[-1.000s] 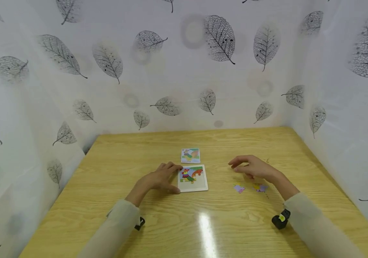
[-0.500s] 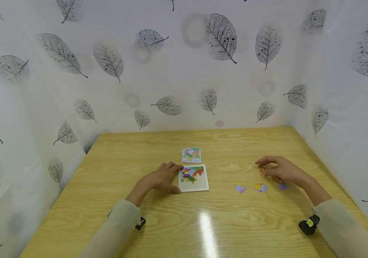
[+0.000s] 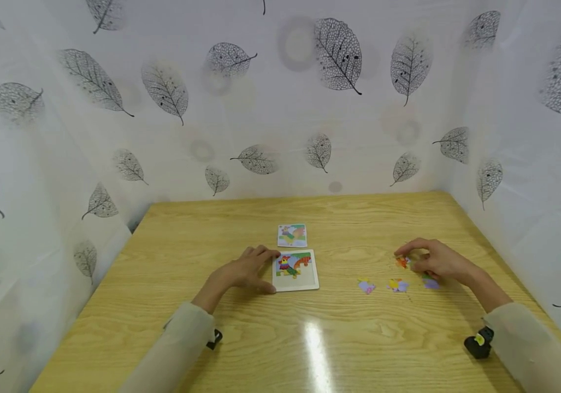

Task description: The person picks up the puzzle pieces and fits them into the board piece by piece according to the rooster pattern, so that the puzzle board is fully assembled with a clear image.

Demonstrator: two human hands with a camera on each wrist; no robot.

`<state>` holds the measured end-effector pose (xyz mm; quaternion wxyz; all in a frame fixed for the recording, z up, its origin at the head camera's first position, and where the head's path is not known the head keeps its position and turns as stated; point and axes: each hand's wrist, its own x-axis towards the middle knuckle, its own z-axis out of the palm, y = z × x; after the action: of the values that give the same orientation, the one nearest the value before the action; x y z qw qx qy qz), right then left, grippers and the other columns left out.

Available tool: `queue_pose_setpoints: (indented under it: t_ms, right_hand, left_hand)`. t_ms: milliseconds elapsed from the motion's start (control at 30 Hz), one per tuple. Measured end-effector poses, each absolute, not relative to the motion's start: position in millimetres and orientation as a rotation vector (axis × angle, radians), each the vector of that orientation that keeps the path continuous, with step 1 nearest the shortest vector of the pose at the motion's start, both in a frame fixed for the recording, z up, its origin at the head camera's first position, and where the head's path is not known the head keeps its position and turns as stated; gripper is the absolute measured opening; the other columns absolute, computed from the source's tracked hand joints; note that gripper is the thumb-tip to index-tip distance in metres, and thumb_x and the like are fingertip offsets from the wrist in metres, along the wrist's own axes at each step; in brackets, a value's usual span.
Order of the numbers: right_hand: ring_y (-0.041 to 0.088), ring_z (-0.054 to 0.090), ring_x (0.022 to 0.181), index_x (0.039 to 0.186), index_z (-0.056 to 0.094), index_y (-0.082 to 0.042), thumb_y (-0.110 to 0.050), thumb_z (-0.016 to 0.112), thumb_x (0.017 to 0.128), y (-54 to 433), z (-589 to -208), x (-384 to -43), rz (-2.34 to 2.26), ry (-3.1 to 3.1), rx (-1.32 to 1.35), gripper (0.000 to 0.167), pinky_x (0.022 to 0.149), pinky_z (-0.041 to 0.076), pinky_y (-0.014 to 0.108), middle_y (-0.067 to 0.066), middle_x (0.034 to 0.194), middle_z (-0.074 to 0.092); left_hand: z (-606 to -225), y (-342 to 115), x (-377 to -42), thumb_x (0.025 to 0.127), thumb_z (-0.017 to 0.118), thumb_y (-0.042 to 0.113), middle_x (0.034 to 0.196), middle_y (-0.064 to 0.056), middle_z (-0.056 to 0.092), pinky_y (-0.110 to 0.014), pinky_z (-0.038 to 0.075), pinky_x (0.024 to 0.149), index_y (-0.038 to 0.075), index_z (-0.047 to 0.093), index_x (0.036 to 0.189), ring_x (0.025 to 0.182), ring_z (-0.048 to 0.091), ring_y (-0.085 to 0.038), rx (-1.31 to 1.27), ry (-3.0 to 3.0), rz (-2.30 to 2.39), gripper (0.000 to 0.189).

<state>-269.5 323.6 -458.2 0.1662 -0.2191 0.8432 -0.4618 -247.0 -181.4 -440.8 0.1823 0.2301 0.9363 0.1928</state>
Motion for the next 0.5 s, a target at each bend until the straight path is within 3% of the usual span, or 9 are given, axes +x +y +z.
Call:
queue_pose_setpoints:
  t_ms: [333, 500]
  right_hand:
    - [0.016, 0.063, 0.102, 0.124, 0.068, 0.003, 0.005, 0.068, 0.096, 321.3, -462.5, -271.2, -1.234, 2.496, -0.721, 0.028, 0.070, 0.055, 0.029, 0.025, 0.127, 0.063]
    - [0.019, 0.064, 0.108, 0.121, 0.071, 0.001, 0.000, 0.073, 0.094, 317.8, -461.2, -269.7, -1.212, 2.545, -0.737, 0.028, 0.077, 0.055, 0.026, 0.020, 0.124, 0.067]
  left_hand:
    - [-441.4, -182.3, -247.1, 0.083, 0.087, 0.045, 0.153, -0.008, 0.041, -0.058, 0.042, 0.111, 0.018, 0.039, 0.159, 0.130, 0.039, -0.030, 0.640, 2.645, 0.540, 0.094]
    - [-443.7, -182.2, -247.7, 0.083, 0.087, 0.046, 0.154, -0.007, 0.041, -0.059, 0.043, 0.110, 0.019, 0.039, 0.159, 0.131, 0.039, -0.029, 0.639, 2.645, 0.538, 0.094]
